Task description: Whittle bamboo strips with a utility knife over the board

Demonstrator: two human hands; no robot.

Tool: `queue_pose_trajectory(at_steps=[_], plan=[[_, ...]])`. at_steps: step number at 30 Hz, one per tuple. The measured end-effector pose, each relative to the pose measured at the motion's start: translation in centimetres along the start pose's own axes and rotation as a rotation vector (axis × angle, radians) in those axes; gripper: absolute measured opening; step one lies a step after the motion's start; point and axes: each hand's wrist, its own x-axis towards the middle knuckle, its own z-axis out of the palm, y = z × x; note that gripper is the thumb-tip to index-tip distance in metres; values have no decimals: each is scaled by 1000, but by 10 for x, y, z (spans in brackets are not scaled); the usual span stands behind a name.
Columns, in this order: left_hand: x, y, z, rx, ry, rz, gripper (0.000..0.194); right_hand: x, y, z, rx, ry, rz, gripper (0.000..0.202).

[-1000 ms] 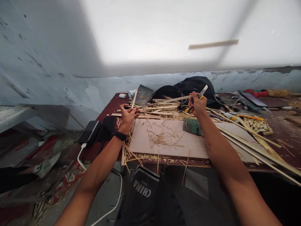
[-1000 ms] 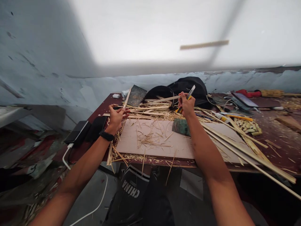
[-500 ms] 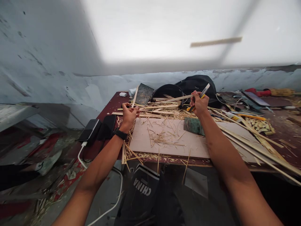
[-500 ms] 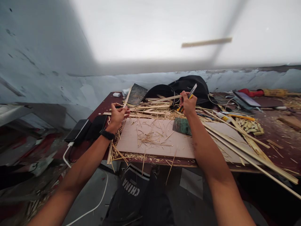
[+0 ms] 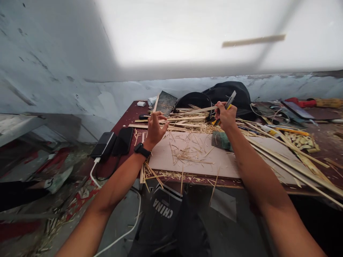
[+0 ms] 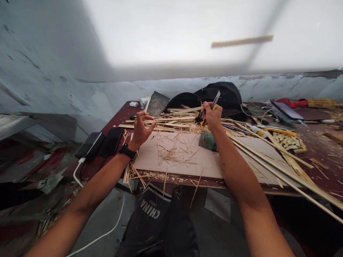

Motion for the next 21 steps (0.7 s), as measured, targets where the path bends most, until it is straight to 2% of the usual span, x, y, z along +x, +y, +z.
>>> queue_pose_trajectory(at_steps=[2,6,10,16,21], plan=[[-1,-1,4,26,-20,11,53,-3,-1,3,-8,-28,5,53],[0,-3,3,-19,30,-36,56,-8,-4,9,-9,-56,-4,52],[2,-1,0,-34,-19,-53,53,-10,-6,11,-10,-58,-6,50],[3,8,1,-149,-62,-194,56,-9,-7,10,-8,-57,-15,48],[3,11,2,-222,-31,-248,58,-7,-4,8,-15,-71,-16,49]])
